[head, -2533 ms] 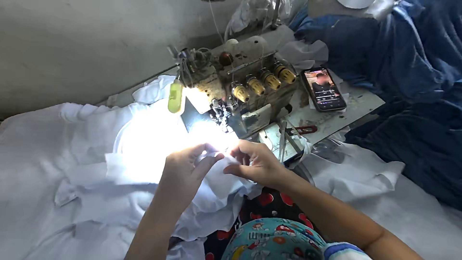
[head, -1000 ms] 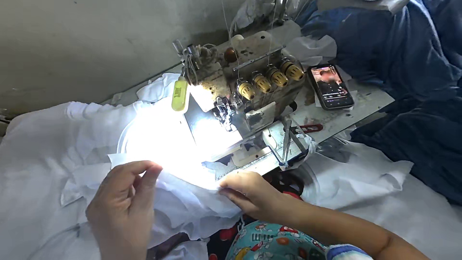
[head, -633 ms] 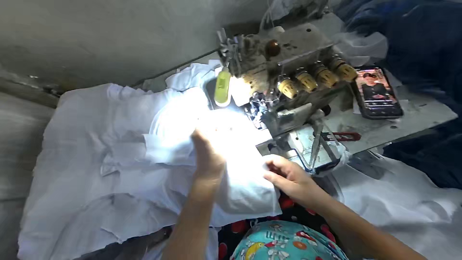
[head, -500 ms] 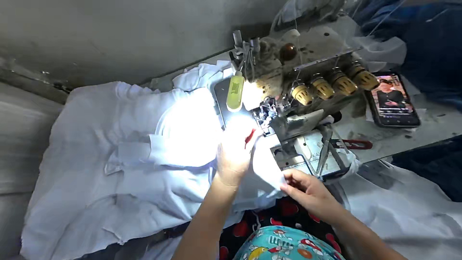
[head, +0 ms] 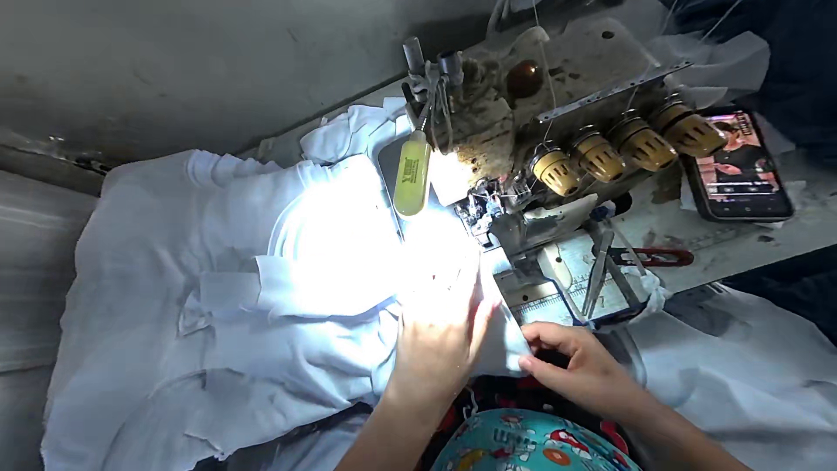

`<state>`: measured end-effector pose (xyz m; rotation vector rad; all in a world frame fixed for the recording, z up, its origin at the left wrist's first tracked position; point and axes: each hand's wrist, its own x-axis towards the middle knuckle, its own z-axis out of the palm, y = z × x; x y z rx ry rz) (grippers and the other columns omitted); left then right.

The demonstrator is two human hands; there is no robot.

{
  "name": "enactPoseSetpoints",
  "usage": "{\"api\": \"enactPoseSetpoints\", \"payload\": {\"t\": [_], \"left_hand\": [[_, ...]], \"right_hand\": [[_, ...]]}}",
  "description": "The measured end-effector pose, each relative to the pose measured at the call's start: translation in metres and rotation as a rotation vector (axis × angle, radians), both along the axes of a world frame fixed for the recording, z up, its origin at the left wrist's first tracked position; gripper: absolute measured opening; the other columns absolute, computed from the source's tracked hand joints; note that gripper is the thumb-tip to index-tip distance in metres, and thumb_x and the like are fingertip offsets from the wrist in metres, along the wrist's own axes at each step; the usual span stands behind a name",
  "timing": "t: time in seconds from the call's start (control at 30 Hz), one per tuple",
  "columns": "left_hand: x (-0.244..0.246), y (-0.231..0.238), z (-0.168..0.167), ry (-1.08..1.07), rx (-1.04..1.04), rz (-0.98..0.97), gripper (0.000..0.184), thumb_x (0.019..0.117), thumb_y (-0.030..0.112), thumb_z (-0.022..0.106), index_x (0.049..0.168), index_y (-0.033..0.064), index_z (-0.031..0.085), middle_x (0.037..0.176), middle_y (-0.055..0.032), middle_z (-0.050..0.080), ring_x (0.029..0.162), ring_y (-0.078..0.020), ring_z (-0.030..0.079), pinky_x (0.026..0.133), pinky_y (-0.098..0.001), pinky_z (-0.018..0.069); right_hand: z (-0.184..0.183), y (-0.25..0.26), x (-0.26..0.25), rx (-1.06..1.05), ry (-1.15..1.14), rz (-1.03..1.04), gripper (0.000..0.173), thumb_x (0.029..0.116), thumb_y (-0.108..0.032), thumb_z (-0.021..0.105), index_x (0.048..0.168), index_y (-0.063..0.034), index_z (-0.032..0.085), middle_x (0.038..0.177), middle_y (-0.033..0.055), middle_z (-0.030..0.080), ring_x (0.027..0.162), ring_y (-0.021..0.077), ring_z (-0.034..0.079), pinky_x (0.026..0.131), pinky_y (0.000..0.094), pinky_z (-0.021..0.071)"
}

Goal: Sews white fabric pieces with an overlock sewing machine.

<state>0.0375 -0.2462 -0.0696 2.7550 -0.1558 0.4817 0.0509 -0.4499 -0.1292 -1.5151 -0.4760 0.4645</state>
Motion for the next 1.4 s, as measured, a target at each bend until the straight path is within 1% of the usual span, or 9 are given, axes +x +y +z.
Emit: {"api": "enactPoseSetpoints", "payload": {"t": [0.13,0.3,0.47,0.53,0.6,0.67,0.87,1.2,1.4], "left_hand": [[0.026,-0.003,0.006,0.170,0.003,0.083,0.069,0.0960,0.059,0.051,0.126,0.0002,0.069,0.119,-0.0198,0.071,0.112,-0.0368,0.068,0.092,-0.0575,0.0528],[0.064,0.007,0.002,0.122,-0.008,0.078,0.079,0.0882,0.067,0.057,0.131,0.0005,0.065,0.143,-0.0215,0.057,0.138,-0.0381,0.048,0.114,-0.0584,0.0325],[0.059,0.025,0.016,0.186,-0.178,-0.087,0.034,0.0891,0.035,0.074,0.094,0.0014,0.077,0.087,-0.0148,0.072,0.081,-0.0250,0.070,0.073,-0.0414,0.0558],[0.055,0.040,0.020,0.200,-0.269,-0.194,0.020,0.0917,0.020,0.070,0.094,0.0007,0.077,0.084,-0.0085,0.071,0.078,-0.0163,0.068,0.075,-0.0324,0.0557],[0.062,0.034,0.019,0.178,-0.129,-0.083,0.032,0.0891,0.032,0.073,0.095,0.0007,0.073,0.084,-0.0126,0.070,0.079,-0.0251,0.067,0.072,-0.0460,0.0536],[0.039,0.019,0.016,0.049,-0.104,0.080,0.045,0.0927,0.040,0.068,0.111,-0.0014,0.071,0.100,-0.0173,0.071,0.094,-0.0306,0.068,0.084,-0.0522,0.0518],[-0.054,-0.024,-0.028,0.174,-0.704,-0.065,0.041,0.0967,0.038,0.066,0.109,-0.0011,0.064,0.090,-0.0025,0.069,0.082,0.0005,0.064,0.074,-0.0165,0.0541],[-0.129,-0.019,-0.062,0.489,-1.248,-0.229,0.023,0.0926,0.031,0.074,0.116,0.0289,0.071,0.107,0.0167,0.073,0.097,0.0042,0.068,0.085,-0.0200,0.0585],[-0.165,-0.009,-0.078,0.513,-1.344,-0.245,0.023,0.0925,0.024,0.075,0.113,0.0329,0.072,0.107,0.0198,0.072,0.097,0.0069,0.066,0.086,-0.0174,0.0564]], "right_hand": [[0.024,0.005,0.024,0.184,0.279,-0.003,0.014,0.0949,-0.009,0.054,0.100,-0.0158,0.065,0.086,-0.0136,0.067,0.077,-0.0038,0.063,0.070,0.0175,0.0545],[0.030,0.018,0.041,0.193,0.279,-0.020,0.014,0.0974,-0.006,0.046,0.099,-0.0122,0.059,0.078,-0.0110,0.062,0.069,-0.0026,0.061,0.065,0.0162,0.0525],[0.026,0.029,0.031,0.207,0.240,0.006,0.010,0.0990,-0.008,0.048,0.100,-0.0105,0.057,0.078,-0.0115,0.060,0.068,-0.0045,0.058,0.062,0.0153,0.0496],[0.029,0.034,0.033,0.197,0.227,0.002,0.011,0.0997,-0.008,0.048,0.103,-0.0085,0.058,0.076,-0.0112,0.058,0.064,-0.0051,0.055,0.057,0.0139,0.0464],[0.030,0.037,0.034,0.202,0.212,0.003,0.010,0.0993,-0.006,0.047,0.103,-0.0076,0.057,0.075,-0.0109,0.056,0.062,-0.0057,0.053,0.057,0.0128,0.0442],[0.029,0.035,0.032,0.209,0.175,0.015,0.012,0.0991,-0.005,0.046,0.107,-0.0051,0.056,0.077,-0.0097,0.055,0.066,-0.0056,0.053,0.062,0.0136,0.0458],[0.018,0.014,-0.007,0.118,0.077,0.063,0.018,0.1017,-0.012,0.056,0.109,0.0045,0.058,0.083,0.0020,0.063,0.073,-0.0023,0.060,0.068,0.0157,0.0511],[-0.028,-0.023,-0.061,-0.092,-0.444,0.246,0.013,0.0899,-0.012,0.069,0.084,-0.0007,0.069,0.081,0.0138,0.069,0.088,0.0280,0.068,0.083,0.0408,0.0541],[-0.034,-0.037,-0.074,-0.213,-0.405,0.421,0.010,0.0933,-0.003,0.065,0.096,0.0044,0.071,0.095,0.0211,0.073,0.098,0.0373,0.071,0.092,0.0528,0.0538]]}}
